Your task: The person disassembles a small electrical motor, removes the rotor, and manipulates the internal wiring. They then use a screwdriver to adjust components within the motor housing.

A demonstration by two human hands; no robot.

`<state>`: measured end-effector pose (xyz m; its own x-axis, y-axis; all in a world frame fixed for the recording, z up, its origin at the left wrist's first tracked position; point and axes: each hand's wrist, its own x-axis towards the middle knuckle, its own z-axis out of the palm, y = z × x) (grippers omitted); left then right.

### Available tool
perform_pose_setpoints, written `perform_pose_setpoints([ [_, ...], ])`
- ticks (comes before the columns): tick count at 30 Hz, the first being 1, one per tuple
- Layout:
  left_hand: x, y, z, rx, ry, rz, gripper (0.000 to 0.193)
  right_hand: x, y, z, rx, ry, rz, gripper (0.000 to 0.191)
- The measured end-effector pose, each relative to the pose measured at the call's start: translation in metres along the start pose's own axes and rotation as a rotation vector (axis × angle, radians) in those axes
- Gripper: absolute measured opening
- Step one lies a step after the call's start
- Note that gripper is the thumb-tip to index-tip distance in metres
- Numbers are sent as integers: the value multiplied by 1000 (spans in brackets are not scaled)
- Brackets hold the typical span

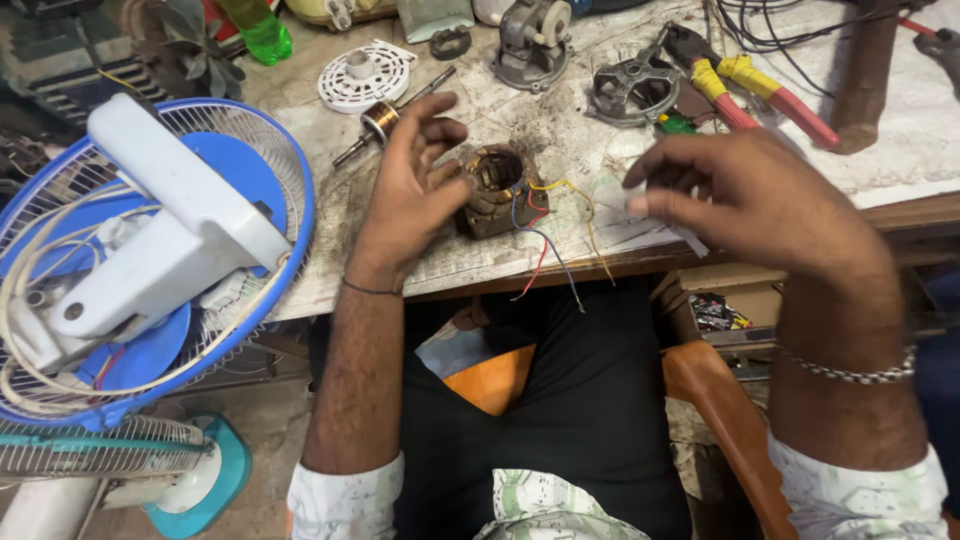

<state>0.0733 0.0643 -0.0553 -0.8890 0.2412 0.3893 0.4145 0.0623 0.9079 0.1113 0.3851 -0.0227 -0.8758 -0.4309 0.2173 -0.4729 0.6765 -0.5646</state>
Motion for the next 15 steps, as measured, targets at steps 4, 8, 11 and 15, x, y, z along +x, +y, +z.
perform_pose_setpoints([
  [4,-10,13,7,382,-71,182,61,13,-5,24,124,275,-12,22],
  [8,-21,27,22,713,-71,202,60,26,-13,50,174,271,-133,18],
  [11,-25,33,34,890,62,230,90,27,-21,61,190,249,-151,21],
  [15,-15,35,38,828,65,25,109,25,-24,65,215,214,-137,21],
])
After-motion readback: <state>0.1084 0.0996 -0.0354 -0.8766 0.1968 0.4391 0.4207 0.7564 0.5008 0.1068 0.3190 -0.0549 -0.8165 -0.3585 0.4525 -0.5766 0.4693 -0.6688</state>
